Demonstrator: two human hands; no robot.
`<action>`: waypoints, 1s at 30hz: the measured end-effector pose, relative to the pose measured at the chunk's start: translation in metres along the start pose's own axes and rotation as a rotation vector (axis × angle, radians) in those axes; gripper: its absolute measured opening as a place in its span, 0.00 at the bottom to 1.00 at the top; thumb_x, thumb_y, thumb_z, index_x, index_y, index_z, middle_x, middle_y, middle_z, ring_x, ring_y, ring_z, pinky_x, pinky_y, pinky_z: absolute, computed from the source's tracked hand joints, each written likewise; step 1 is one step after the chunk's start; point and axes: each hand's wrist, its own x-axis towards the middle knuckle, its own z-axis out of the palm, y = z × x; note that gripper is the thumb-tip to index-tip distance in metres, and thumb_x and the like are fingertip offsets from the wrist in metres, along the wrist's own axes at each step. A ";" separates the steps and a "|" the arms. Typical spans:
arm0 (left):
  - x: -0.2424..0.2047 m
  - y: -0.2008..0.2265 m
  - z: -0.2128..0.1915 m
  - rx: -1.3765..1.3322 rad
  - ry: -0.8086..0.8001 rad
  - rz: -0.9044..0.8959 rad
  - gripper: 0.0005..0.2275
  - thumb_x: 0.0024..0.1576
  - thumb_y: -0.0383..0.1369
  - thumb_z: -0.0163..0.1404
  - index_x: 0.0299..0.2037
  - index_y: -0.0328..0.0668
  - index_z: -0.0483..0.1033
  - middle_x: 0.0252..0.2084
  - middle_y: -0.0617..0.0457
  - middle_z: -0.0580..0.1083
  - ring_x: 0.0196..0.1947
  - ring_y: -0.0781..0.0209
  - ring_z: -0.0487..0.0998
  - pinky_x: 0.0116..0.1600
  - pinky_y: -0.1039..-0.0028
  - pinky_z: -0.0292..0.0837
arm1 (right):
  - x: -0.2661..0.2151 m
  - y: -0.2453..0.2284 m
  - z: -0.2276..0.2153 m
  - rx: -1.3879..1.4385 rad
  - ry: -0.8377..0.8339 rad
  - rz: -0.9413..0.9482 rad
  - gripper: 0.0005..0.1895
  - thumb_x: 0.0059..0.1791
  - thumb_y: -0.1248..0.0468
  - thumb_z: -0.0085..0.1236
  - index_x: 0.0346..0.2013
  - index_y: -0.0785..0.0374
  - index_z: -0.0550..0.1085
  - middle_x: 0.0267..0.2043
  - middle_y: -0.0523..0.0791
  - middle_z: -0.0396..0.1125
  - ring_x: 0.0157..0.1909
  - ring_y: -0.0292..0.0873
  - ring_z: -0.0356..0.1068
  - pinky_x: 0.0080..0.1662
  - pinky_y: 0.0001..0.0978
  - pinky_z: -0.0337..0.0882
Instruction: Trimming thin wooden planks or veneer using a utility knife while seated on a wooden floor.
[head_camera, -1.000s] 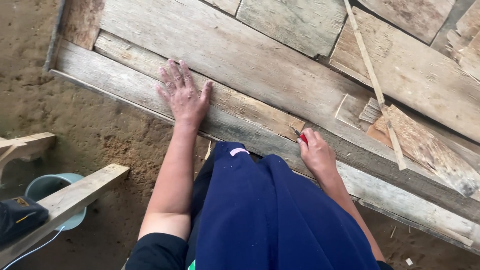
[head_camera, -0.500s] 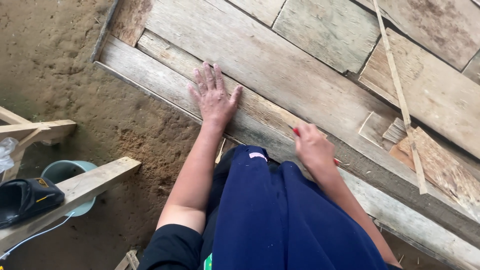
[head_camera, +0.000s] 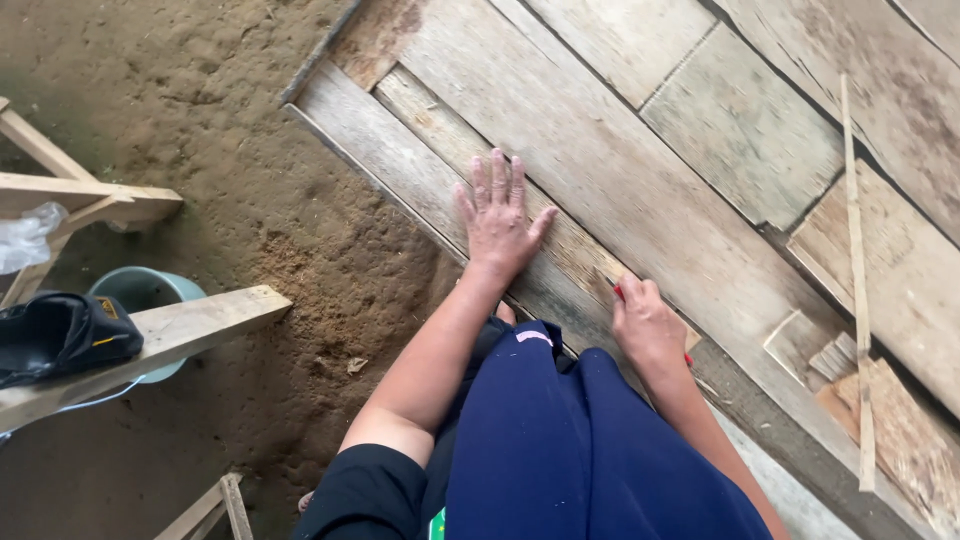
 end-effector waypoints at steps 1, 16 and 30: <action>0.001 0.000 0.000 0.001 0.006 -0.011 0.43 0.60 0.64 0.45 0.78 0.49 0.45 0.81 0.44 0.38 0.79 0.32 0.35 0.74 0.30 0.32 | 0.003 0.003 0.004 -0.005 0.000 -0.012 0.12 0.56 0.51 0.38 0.51 0.47 0.65 0.47 0.49 0.62 0.42 0.66 0.76 0.46 0.60 0.76; 0.081 -0.076 -0.069 0.086 -0.059 -0.329 0.36 0.66 0.61 0.25 0.78 0.48 0.38 0.81 0.45 0.35 0.79 0.40 0.28 0.74 0.34 0.23 | 0.009 0.018 0.027 -0.039 0.014 0.011 0.12 0.55 0.49 0.39 0.52 0.43 0.64 0.46 0.47 0.62 0.42 0.61 0.77 0.45 0.54 0.80; 0.081 -0.080 -0.063 -0.053 -0.035 -0.287 0.36 0.67 0.53 0.27 0.77 0.35 0.32 0.78 0.41 0.24 0.77 0.44 0.20 0.74 0.41 0.16 | 0.010 0.018 0.032 -0.157 0.124 0.026 0.13 0.53 0.53 0.48 0.53 0.42 0.67 0.46 0.38 0.69 0.42 0.51 0.75 0.44 0.47 0.76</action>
